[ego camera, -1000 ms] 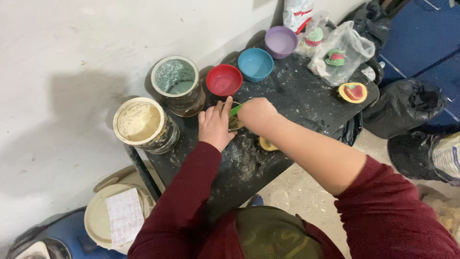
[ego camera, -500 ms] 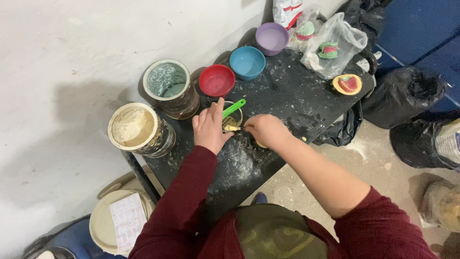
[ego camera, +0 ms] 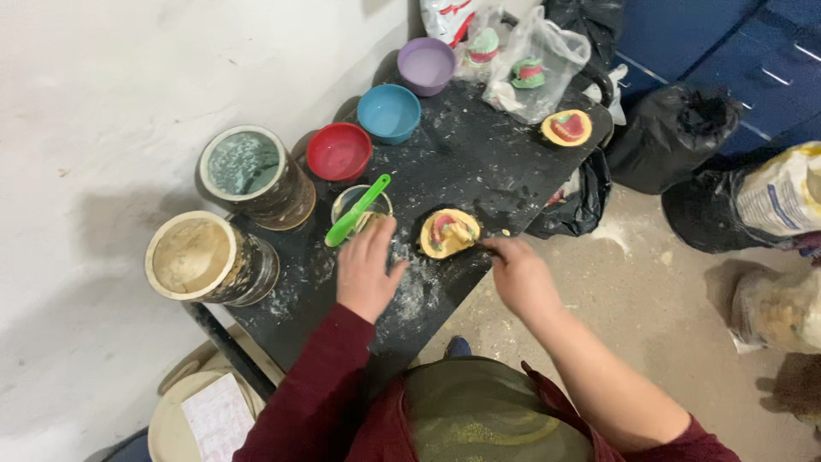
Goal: The person uses a small sculpting tool to shape and smooth a colorful clay object on a black table. They repeatedly dip the tool into a small container of liquid and continue refining the surface of the clay piece.
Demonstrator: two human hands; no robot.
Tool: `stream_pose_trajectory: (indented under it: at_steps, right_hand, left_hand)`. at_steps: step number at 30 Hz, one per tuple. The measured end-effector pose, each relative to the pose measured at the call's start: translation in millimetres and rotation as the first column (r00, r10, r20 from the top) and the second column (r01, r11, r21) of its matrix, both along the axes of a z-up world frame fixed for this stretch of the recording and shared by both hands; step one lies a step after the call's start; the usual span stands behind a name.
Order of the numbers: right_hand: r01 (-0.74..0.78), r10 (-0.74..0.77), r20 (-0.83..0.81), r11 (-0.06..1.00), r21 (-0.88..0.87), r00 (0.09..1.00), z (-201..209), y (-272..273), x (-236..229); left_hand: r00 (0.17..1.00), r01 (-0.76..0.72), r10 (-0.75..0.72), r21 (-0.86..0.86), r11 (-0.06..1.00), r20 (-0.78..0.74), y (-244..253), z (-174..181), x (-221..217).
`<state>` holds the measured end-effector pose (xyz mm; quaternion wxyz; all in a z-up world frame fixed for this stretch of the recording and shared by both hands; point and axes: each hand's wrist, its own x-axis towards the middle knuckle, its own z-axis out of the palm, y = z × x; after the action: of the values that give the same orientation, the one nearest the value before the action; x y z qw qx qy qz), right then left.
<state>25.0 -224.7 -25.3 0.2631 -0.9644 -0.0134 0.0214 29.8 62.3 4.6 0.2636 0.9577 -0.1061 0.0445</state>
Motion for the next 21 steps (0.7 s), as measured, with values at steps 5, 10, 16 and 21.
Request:
stream_pose_trajectory:
  at_steps: [5,10,16,21]
  right_hand:
    - [-0.059,0.096,0.146,0.969,-0.241,0.985,-63.2,11.2,-6.8]
    - [-0.068,0.156,0.212,0.926,-0.372,0.965,-69.7,16.8,-11.3]
    - [-0.111,0.163,0.181,0.958,-0.265,0.97,-59.7,18.6,-10.0]
    - [-0.133,0.173,0.175,0.966,-0.22,0.969,-59.2,17.8,-8.3]
  left_hand:
    - [0.991,0.059,-0.074,-0.136,0.989,-0.11,-29.9,-15.3,-4.7]
    - [0.983,0.027,-0.066,-0.223,0.974,-0.17,-46.5,-36.4,2.0]
    - [0.977,0.0,-0.05,-0.232,0.973,-0.207,-56.8,-32.8,14.2]
    - [0.981,-0.023,-0.015,-0.192,0.981,-0.195,-60.6,-29.4,18.3]
